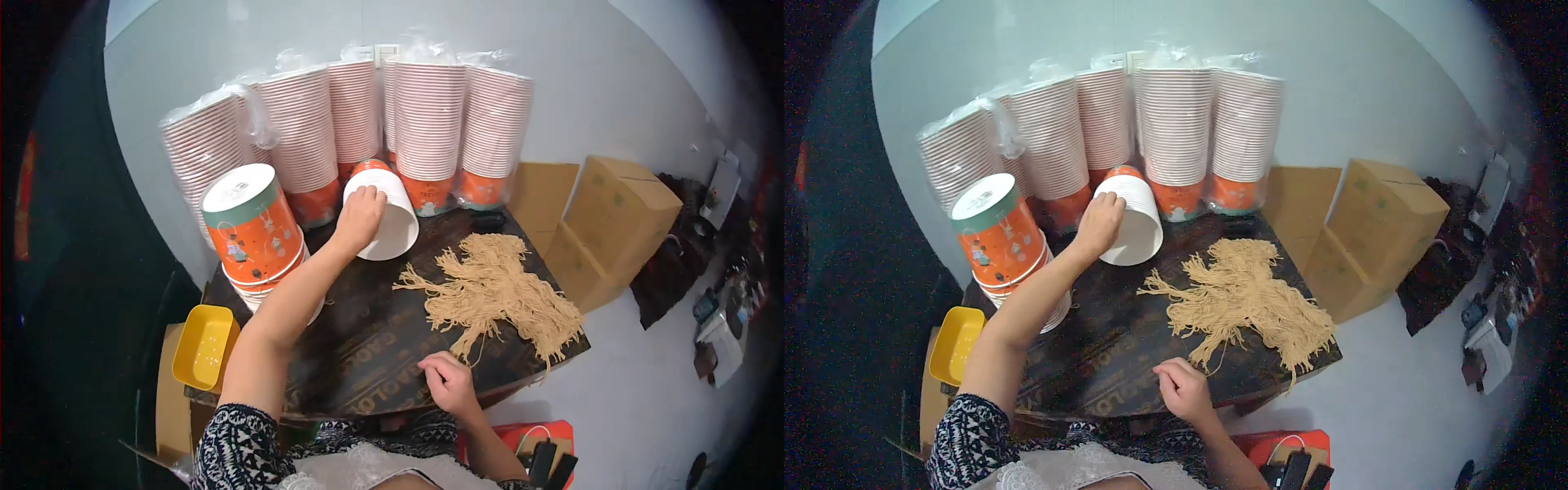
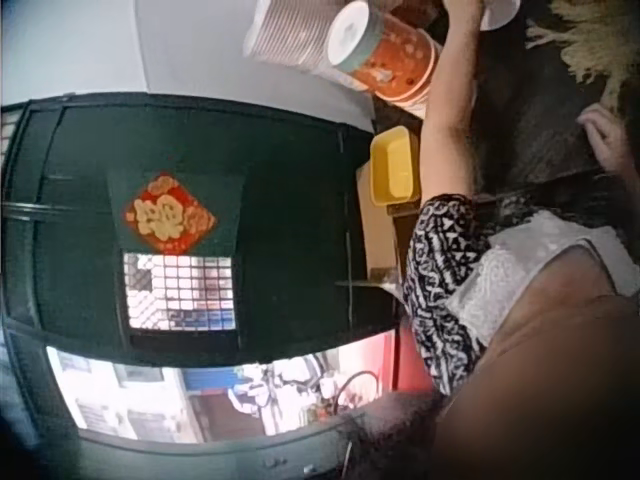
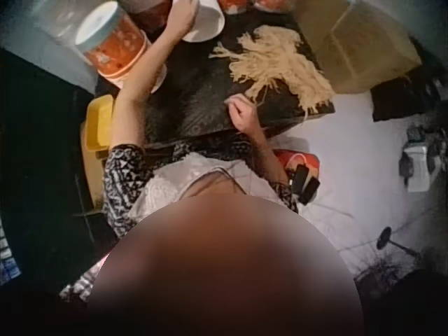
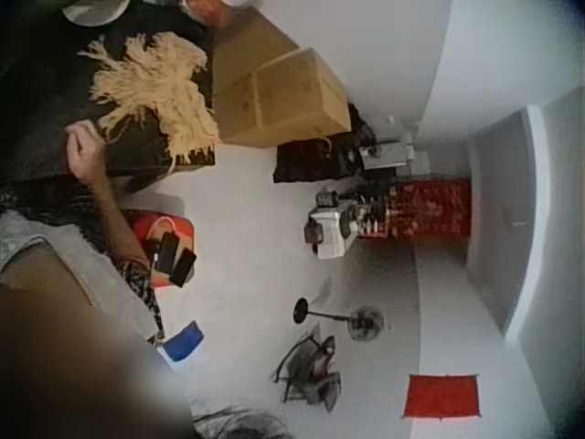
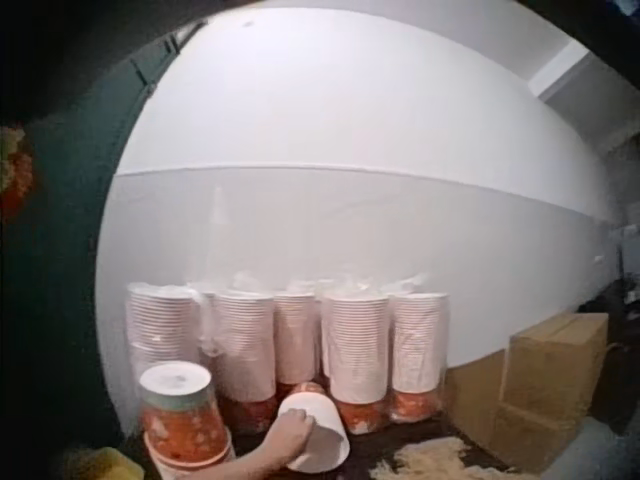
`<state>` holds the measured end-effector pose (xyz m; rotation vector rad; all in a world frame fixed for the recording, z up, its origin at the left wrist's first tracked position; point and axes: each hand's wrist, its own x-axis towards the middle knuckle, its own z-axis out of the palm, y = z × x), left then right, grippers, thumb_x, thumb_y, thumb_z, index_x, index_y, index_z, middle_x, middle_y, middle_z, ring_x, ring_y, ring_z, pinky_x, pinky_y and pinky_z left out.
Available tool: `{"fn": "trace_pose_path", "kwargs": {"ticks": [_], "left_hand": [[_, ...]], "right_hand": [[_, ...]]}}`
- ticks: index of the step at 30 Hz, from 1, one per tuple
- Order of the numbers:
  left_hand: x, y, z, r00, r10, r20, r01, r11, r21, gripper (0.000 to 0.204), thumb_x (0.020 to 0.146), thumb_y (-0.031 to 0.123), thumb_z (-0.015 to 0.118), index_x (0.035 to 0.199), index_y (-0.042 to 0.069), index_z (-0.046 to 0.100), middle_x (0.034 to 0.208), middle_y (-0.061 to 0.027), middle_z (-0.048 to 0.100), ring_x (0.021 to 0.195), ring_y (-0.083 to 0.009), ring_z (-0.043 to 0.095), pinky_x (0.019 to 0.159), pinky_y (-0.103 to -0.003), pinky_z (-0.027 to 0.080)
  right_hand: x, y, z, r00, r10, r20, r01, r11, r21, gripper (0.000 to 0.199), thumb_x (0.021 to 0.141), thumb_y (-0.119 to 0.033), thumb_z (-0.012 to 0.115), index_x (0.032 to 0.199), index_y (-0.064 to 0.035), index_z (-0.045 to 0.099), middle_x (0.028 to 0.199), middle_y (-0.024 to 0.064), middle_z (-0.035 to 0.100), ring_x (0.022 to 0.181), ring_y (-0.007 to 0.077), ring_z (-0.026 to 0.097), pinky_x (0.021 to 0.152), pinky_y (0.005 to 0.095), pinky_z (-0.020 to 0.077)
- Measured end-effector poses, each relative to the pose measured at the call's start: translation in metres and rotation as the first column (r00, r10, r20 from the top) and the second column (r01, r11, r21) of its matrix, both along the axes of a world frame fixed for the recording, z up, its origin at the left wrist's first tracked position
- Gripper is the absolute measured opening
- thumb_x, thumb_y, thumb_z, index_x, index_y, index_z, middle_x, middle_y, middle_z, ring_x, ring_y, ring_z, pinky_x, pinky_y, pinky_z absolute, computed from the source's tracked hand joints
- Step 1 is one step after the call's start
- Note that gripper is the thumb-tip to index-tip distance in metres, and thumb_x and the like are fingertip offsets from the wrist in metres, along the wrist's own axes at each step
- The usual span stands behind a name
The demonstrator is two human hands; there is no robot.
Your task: The person is threading and tying strings to paper cups for assembly.
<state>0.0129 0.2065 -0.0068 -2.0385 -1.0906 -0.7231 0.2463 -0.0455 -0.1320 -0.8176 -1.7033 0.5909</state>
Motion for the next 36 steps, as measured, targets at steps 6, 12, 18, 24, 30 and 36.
{"fn": "trace_pose_path", "kwargs": {"ticks": [6,12,18,24,30,36], "left_hand": [[0.0,0.01,-0.002,1.0,-0.012,0.006,0.012,1.0,0.002,0.009,0.078,0.006,0.058,0.087,0.003,0.058,0.085,-0.0138,0.059,0.083,-0.0303,0.061,0.074,-0.041,0.052],[0.009,0.003,0.003,0.972,0.219,-0.081,-0.223,0.974,-0.041,0.006,0.082,0.007,0.059,0.085,0.004,0.063,0.085,-0.0138,0.064,0.083,-0.0285,0.065,0.073,-0.04,0.054],[0.001,-0.005,0.005,0.972,0.234,-0.035,-0.237,0.961,-0.146,0.008,0.079,0.004,0.06,0.086,0.002,0.062,0.085,-0.0171,0.064,0.085,-0.0322,0.066,0.072,-0.043,0.054],[-0.005,-0.012,0.002,0.955,0.267,-0.125,-0.279,0.957,-0.085,0.008,0.083,0.009,0.06,0.089,0.005,0.064,0.083,-0.0138,0.066,0.079,-0.028,0.068,0.066,-0.04,0.055],[-0.003,-0.028,-0.003,0.966,0.21,-0.15,-0.228,0.967,-0.116,0.018,0.084,0.011,0.059,0.101,0.005,0.064,0.086,-0.0124,0.067,0.079,-0.0284,0.068,0.065,-0.039,0.056],[-0.001,-0.045,0.003,0.974,0.209,-0.084,-0.225,0.929,-0.293,0.048,0.082,0.006,0.059,0.129,0.018,0.062,0.091,-0.0122,0.069,0.082,-0.0319,0.069,0.068,-0.043,0.056]], "right_hand": [[0.002,-0.002,0.002,1.0,0.003,-0.014,-0.003,0.999,-0.033,0.01,0.087,0.004,0.059,0.092,0.0044,0.067,0.089,0.0151,0.068,0.078,0.0246,0.067,0.07,0.0306,0.052],[0.004,-0.001,0.005,1.0,0.017,-0.025,-0.019,0.998,-0.052,0.01,0.088,0.004,0.058,0.093,0.0049,0.067,0.089,0.0152,0.067,0.077,0.0244,0.066,0.069,0.0304,0.0516],[0.003,0.0,0.004,1.0,0.012,-0.012,-0.013,0.999,-0.029,0.01,0.088,0.003,0.059,0.093,0.0039,0.067,0.089,0.0149,0.067,0.075,0.0254,0.066,0.067,0.0316,0.0522],[0.003,-0.002,0.003,1.0,0.004,-0.012,-0.004,1.0,-0.024,0.009,0.087,0.003,0.06,0.092,0.0025,0.067,0.089,0.0146,0.067,0.074,0.0268,0.067,0.065,0.0331,0.0532],[0.002,0.0,0.002,1.0,-0.004,0.0,0.004,1.0,0.0,0.009,0.087,0.003,0.061,0.092,0.0019,0.068,0.088,0.0141,0.067,0.073,0.0267,0.067,0.066,0.0332,0.0533],[0.002,-0.001,0.003,1.0,-0.011,0.01,0.011,1.0,0.005,0.01,0.087,0.004,0.059,0.091,0.0033,0.068,0.088,0.0145,0.067,0.076,0.0266,0.067,0.068,0.0323,0.0529]]}}
